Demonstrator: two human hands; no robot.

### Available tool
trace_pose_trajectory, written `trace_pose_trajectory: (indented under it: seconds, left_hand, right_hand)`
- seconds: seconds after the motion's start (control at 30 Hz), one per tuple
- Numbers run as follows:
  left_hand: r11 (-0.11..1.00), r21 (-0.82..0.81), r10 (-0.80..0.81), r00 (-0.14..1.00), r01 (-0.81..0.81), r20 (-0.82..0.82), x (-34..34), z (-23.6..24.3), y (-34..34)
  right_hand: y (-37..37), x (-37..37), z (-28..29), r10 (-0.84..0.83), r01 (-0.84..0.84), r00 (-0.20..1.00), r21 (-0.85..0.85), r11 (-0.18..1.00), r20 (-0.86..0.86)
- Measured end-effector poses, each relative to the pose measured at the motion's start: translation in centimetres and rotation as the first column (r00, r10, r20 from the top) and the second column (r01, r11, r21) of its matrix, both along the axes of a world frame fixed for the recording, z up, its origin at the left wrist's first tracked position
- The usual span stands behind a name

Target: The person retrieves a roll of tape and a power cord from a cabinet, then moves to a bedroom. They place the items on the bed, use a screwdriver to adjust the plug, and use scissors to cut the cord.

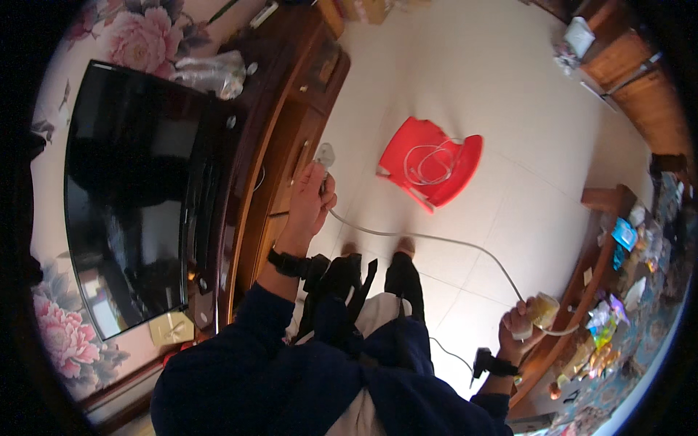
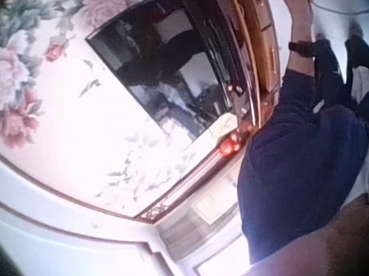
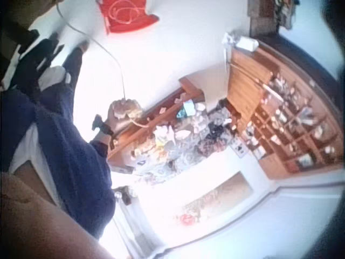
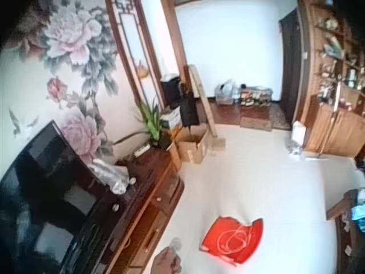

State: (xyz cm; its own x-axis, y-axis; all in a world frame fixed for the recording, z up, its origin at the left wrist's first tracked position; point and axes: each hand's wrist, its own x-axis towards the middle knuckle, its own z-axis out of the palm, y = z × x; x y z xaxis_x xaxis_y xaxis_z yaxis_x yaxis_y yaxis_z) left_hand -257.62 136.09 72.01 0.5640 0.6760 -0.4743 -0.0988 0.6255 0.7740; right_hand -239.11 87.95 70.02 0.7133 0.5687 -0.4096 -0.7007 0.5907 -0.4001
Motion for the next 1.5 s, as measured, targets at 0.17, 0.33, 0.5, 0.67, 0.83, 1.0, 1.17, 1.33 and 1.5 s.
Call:
trace_pose_trajectory:
  seconds: [0.17,0.33,0.5,0.67,0.83,1.0,1.17,1.33,1.5]
  left_hand:
    - [0.814,0.494,-0.326,0.944,0.305,-0.047,6.7,10.0,-5.1]
    - [0.590,0.708,-0.580,0.814,0.389,0.036,13.1,12.5,-7.9]
    - [0.047,0.995,-0.682,0.730,0.085,-0.030,18.8,11.2,-14.1]
    - [-0.086,0.935,-0.824,0.552,-0.345,0.128,22.1,7.9,-21.5]
    - [-0.047,0.900,-0.893,0.421,-0.433,0.156,22.2,7.6,-26.5]
    - [0.280,0.904,-0.877,0.469,0.323,0.104,25.1,10.1,-31.8]
    - [0.499,0.266,-0.861,0.438,0.825,0.258,37.4,10.4,-36.0]
    - [0.497,0.362,-0.866,0.472,0.788,0.164,47.5,10.4,-34.1]
    - [0.336,0.637,-0.923,0.377,0.693,0.078,58.6,10.4,-29.3]
  right_hand:
    - [2.1,-0.1,5.6,-0.078,0.078,0.993,0.007,0.997,0.094]
    - [4.0,-0.6,11.5,-0.211,0.231,0.917,-0.018,0.973,0.338]
    - [2.0,-1.5,12.4,-0.346,0.374,0.855,0.003,0.928,0.385]
    - [-1.4,-2.2,8.8,-0.440,0.442,0.771,0.111,0.890,0.461]
    - [-3.2,-3.6,8.1,-0.506,0.420,0.773,0.288,0.860,0.383]
    - [-6.0,0.6,9.8,-0.436,0.357,0.799,0.256,0.898,0.414]
    - [-9.2,15.0,9.4,-0.326,0.301,0.916,0.137,0.944,0.234]
    - [-4.9,26.6,9.2,-0.095,0.112,0.978,-0.080,0.990,0.184]
    - [2.3,37.8,10.2,-0.139,0.153,0.986,-0.179,0.972,0.090]
